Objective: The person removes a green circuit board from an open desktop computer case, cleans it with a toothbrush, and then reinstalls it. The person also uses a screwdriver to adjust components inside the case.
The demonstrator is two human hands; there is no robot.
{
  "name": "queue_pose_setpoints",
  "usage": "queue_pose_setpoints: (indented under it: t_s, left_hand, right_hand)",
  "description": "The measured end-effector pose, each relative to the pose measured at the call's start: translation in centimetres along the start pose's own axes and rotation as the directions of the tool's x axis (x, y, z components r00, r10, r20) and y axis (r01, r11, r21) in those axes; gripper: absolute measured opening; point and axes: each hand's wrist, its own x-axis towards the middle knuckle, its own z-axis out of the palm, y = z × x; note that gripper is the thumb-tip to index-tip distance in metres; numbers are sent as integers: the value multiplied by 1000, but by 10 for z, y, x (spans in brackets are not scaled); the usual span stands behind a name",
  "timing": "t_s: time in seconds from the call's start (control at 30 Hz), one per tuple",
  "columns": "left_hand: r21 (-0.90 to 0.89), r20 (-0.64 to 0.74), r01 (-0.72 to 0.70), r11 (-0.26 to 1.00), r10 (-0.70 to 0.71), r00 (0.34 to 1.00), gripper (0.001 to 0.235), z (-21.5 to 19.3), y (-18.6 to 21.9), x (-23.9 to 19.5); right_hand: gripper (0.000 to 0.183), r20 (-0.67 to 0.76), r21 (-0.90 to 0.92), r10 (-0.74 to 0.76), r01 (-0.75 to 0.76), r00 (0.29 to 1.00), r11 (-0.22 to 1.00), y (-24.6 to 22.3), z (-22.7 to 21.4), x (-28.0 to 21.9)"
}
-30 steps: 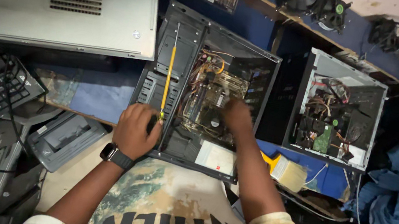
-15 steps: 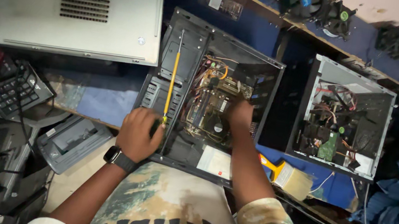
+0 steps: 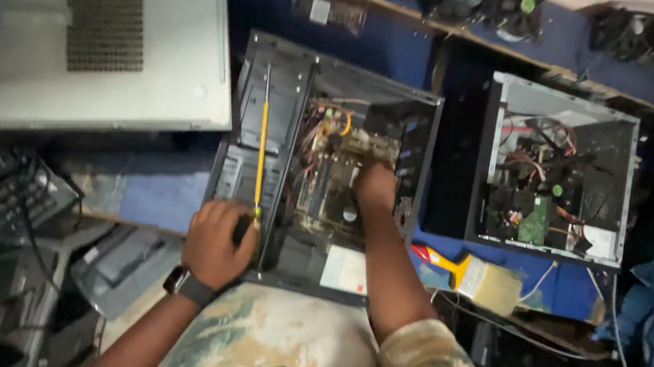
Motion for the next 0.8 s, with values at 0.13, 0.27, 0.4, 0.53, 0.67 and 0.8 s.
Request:
queue_pose_setpoints:
  t_s: [0.13, 0.27, 0.4, 0.53, 0.67, 0.8]
  left_hand:
    - [-15, 20, 24, 1000, -24, 1000, 20, -1, -4, 0]
    - [-159, -50, -11, 987, 3, 999, 21, -1, -9, -2]
    - [-190, -33, -33, 981, 27, 999, 26, -13, -17, -8]
    - [-148, 19, -109, 983, 113, 993, 26, -20, -24, -11]
    - [-109, 82, -73, 991, 82, 993, 26, -17, -24, -6]
    - [-120, 74, -101, 988, 111, 991, 25, -19, -26, -6]
  right_hand:
    - [48, 23, 189, 246, -246, 969, 951, -10, -10, 0]
    - [21, 174, -52, 384, -380, 907, 923, -26, -22, -4]
    - [22, 102, 79, 301, -309, 948, 948, -22, -26, -1]
    - [20, 174, -145, 264, -241, 949, 960, -10, -7, -2]
    - [16, 28, -127, 123, -118, 992, 985, -17, 1, -1]
    - [20, 23, 28, 197, -198, 980, 980, -12, -15, -6]
